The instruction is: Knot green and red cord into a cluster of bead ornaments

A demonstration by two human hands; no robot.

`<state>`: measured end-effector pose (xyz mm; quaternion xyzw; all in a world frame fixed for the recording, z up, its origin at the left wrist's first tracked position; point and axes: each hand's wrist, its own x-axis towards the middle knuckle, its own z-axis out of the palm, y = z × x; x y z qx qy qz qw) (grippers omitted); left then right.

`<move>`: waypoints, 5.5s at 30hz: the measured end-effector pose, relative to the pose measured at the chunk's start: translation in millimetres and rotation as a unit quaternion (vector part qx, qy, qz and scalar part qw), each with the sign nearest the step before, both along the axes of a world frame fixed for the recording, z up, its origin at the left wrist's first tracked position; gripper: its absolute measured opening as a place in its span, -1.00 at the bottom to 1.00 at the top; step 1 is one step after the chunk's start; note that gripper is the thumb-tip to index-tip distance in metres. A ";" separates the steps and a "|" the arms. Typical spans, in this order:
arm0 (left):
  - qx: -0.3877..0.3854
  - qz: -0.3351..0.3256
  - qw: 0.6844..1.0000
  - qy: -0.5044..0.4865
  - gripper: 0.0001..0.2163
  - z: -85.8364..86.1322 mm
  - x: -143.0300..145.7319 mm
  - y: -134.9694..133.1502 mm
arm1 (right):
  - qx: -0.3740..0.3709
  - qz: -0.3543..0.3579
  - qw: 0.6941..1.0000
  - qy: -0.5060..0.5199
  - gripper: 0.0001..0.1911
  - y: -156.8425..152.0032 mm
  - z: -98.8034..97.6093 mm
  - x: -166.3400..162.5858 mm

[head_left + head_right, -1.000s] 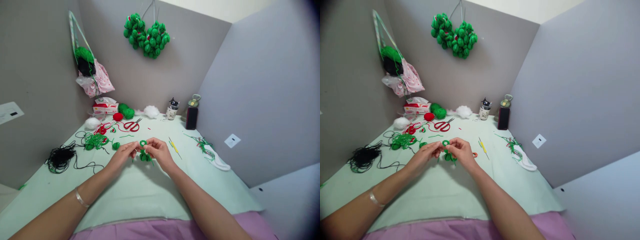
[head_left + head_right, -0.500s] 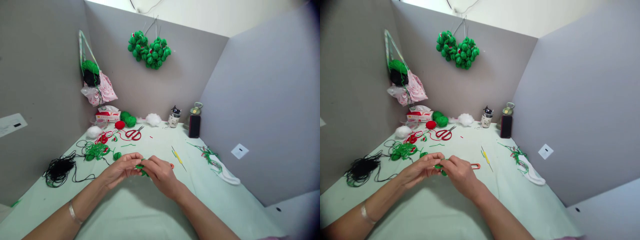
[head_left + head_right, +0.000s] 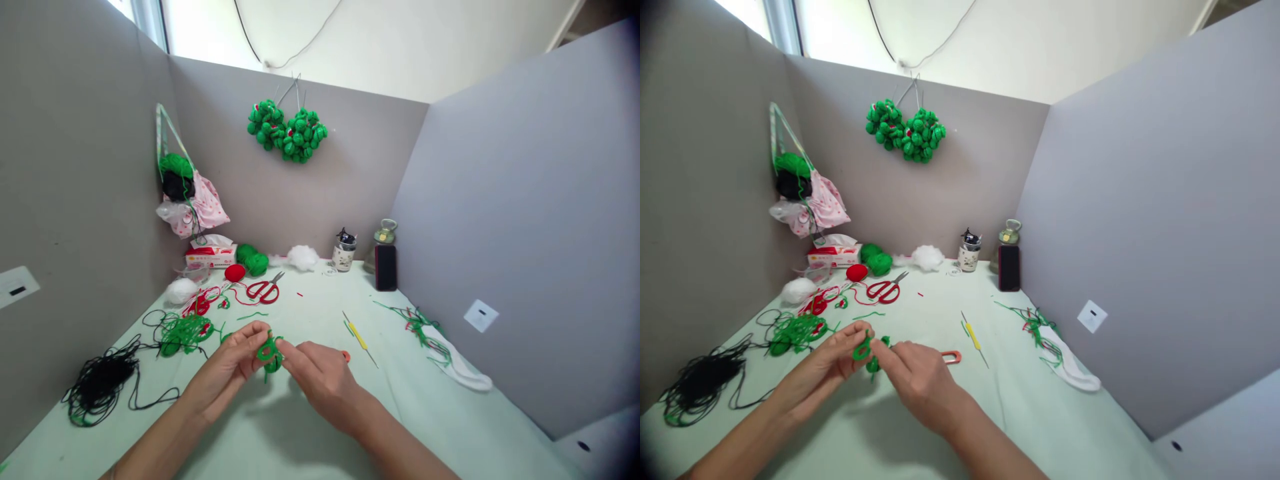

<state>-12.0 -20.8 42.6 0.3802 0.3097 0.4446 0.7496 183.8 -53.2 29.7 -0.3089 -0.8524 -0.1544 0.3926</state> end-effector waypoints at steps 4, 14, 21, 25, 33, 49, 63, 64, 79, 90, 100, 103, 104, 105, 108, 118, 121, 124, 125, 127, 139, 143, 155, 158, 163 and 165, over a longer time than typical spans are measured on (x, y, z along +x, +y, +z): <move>0.061 0.023 0.996 0.065 -0.82 0.7 0.5 -1.0 | -0.140 0.010 0.976 0.168 -0.86 -0.3 1.5 -5.3; 0.118 -0.020 0.982 0.146 -0.77 -5.4 11.1 -10.0 | -0.540 0.071 0.713 0.442 -0.77 2.4 10.0 -16.5; 0.133 -0.064 0.979 0.144 -0.76 -7.2 11.8 -9.3 | -0.508 0.086 0.740 0.431 -0.83 -1.4 12.7 -16.0; 0.131 -0.074 0.979 0.134 -0.78 -6.3 12.4 -10.8 | -0.533 0.083 0.720 0.436 -0.82 -1.5 16.6 -14.8; 0.131 -0.092 0.981 0.111 -0.83 -6.6 11.2 -12.5 | -0.553 0.096 0.682 0.469 -0.77 2.7 15.2 -12.3; 0.087 -0.036 0.988 0.118 -0.75 -5.4 11.1 -11.4 | -0.520 0.085 0.669 0.524 -0.78 10.3 13.4 -1.8; 0.071 -0.032 0.989 0.125 -0.73 -2.0 11.2 -13.4 | -0.465 0.095 0.754 0.454 -0.87 -1.2 17.1 -10.3; 0.069 -0.030 0.989 0.124 -0.72 -2.1 11.2 -13.2 | -0.461 0.092 0.759 0.450 -0.88 -1.6 16.9 -10.6; 0.059 -0.037 0.991 0.117 -0.75 -1.6 10.6 -12.8 | -0.417 0.060 0.783 0.457 -0.88 -3.4 16.4 -10.8; 0.060 -0.030 0.991 0.119 -0.74 1.1 11.6 -14.5 | -0.406 0.052 0.797 0.443 -0.87 -5.6 16.6 -11.0; 0.070 -0.029 0.990 0.119 -0.76 -0.3 10.9 -14.0 | -0.402 0.054 0.803 0.437 -0.86 -4.7 14.9 -9.7; 0.070 -0.027 0.990 0.118 -0.76 0.4 10.1 -14.5 | -0.400 0.049 0.808 0.430 -0.85 -4.4 13.0 -9.1; 0.070 -0.027 0.990 0.118 -0.76 0.4 9.8 -14.7 | -0.397 0.049 0.811 0.427 -0.85 -4.3 12.5 -9.0; 0.070 -0.028 0.990 0.118 -0.77 0.3 9.7 -14.8 | -0.394 0.048 0.814 0.424 -0.86 -4.3 12.0 -9.1; 0.078 -0.028 0.989 0.119 -0.78 -0.5 9.6 -14.8 | -0.379 0.041 0.830 0.408 -0.88 -4.8 11.1 -9.5; 0.025 -0.054 0.997 0.044 -0.78 -5.7 10.9 -12.0 | -0.305 0.066 0.881 0.356 -0.92 -4.9 5.8 -9.4; 0.004 -0.082 0.996 0.024 -0.79 -8.4 11.5 -11.9 | -0.307 0.070 0.880 0.357 -0.92 -3.7 3.7 -10.3; 0.014 -0.064 0.997 0.039 -0.79 -8.8 10.6 -11.4 | -0.314 0.059 0.883 0.343 -0.88 -3.7 3.5 -10.6; 0.021 -0.050 0.997 0.048 -0.78 -8.1 10.2 -11.1 | -0.315 0.050 0.886 0.336 -0.86 -4.0 3.8 -10.5; 0.039 -0.024 0.997 0.063 -0.77 -6.3 9.5 -10.6 | -0.310 0.028 0.893 0.324 -0.83 -4.8 4.5 -10.2; 0.030 -0.004 0.998 0.063 -0.78 -12.0 18.6 -12.6 | -0.314 -0.001 0.901 0.300 -0.78 -0.7 -0.6 -14.7; 0.031 -0.001 0.994 0.106 -0.77 -9.8 15.6 -11.4 | -0.369 0.013 0.872 0.321 -0.72 3.0 10.1 -5.8; 0.083 -0.100 0.979 0.157 -0.75 -7.8 13.2 -11.3 | -0.530 0.095 0.740 0.404 -0.79 12.2 12.6 -0.7; 0.084 -0.124 0.978 0.142 -0.78 -6.7 12.5 -11.6 | -0.505 0.080 0.733 0.448 -0.79 14.3 12.2 2.2; 0.077 -0.117 0.982 0.127 -0.77 -5.6 14.5 -15.5 | -0.522 0.092 0.707 0.469 -0.77 16.8 9.0 4.3; 0.086 -0.095 0.984 0.120 -0.76 -6.3 15.9 -16.0 | -0.529 0.098 0.704 0.464 -0.77 16.5 9.0 3.8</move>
